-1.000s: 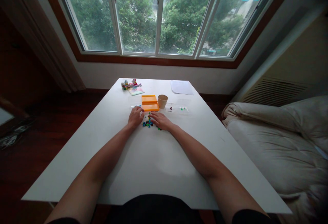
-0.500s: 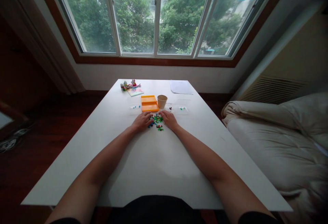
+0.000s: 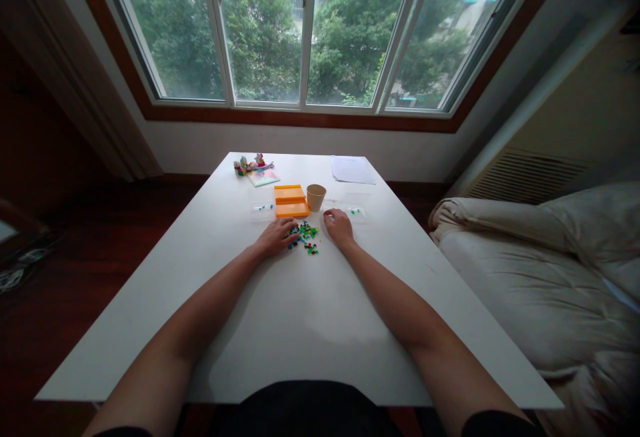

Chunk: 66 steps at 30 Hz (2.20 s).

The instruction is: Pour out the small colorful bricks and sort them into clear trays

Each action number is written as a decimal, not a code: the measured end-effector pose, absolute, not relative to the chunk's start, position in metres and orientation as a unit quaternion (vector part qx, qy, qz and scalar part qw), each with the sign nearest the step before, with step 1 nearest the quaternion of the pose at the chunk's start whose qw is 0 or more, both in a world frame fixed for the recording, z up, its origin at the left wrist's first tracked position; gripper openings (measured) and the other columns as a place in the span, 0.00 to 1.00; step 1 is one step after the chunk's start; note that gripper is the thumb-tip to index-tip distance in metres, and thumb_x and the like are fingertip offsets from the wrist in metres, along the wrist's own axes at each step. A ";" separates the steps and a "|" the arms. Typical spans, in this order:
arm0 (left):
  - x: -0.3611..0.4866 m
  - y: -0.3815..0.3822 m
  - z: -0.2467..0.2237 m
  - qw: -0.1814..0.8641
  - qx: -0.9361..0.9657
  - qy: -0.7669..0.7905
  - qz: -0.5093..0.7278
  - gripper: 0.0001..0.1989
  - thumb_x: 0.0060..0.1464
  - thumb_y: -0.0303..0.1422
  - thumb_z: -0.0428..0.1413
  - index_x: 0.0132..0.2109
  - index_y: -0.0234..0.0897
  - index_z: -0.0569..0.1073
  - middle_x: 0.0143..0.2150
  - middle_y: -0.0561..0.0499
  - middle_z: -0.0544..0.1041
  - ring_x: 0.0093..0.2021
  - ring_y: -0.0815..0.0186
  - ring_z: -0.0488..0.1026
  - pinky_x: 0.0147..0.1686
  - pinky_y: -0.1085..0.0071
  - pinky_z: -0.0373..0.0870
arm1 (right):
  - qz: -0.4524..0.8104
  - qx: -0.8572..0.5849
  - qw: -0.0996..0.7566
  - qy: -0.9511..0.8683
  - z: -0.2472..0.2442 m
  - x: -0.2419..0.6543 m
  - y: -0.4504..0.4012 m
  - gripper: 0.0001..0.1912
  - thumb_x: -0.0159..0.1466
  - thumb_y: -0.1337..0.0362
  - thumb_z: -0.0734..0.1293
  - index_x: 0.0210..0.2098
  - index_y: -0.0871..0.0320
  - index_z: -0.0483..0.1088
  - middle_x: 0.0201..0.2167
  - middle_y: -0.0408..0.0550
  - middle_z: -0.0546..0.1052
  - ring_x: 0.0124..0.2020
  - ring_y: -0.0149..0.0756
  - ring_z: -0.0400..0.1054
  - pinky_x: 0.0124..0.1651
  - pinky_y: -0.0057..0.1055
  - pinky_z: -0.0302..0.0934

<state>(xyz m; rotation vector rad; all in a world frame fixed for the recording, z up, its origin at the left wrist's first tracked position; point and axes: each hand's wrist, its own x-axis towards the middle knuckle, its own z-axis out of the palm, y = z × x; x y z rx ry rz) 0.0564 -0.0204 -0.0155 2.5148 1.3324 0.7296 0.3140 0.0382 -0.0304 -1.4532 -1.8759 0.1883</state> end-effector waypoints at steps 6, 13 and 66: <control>0.056 -0.021 -0.017 0.101 0.867 0.425 0.239 0.20 0.61 0.42 0.56 0.58 0.44 0.74 0.63 0.45 0.70 0.64 0.55 0.65 0.66 0.56 0.61 | 0.076 -0.555 0.364 -0.744 -0.034 0.308 0.034 0.13 0.65 0.65 0.62 0.46 0.57 0.75 0.47 0.53 0.77 0.51 0.43 0.68 0.59 0.40 0.60; 0.055 -0.028 -0.015 0.103 0.890 0.389 0.213 0.26 0.60 0.43 0.58 0.63 0.45 0.69 0.66 0.44 0.68 0.65 0.53 0.63 0.66 0.54 0.60 | 0.074 -0.534 0.372 -0.755 -0.033 0.307 0.034 0.15 0.66 0.65 0.62 0.50 0.58 0.73 0.49 0.54 0.77 0.53 0.43 0.69 0.61 0.40 0.61; 0.046 -0.013 -0.024 -0.009 0.755 0.558 0.344 0.10 0.60 0.29 0.53 0.43 0.42 0.80 0.54 0.45 0.75 0.59 0.54 0.66 0.63 0.51 0.63 | -0.005 -0.490 0.195 -0.850 -0.009 0.285 0.010 0.19 0.74 0.58 0.57 0.42 0.56 0.79 0.46 0.55 0.77 0.51 0.44 0.67 0.60 0.40 0.52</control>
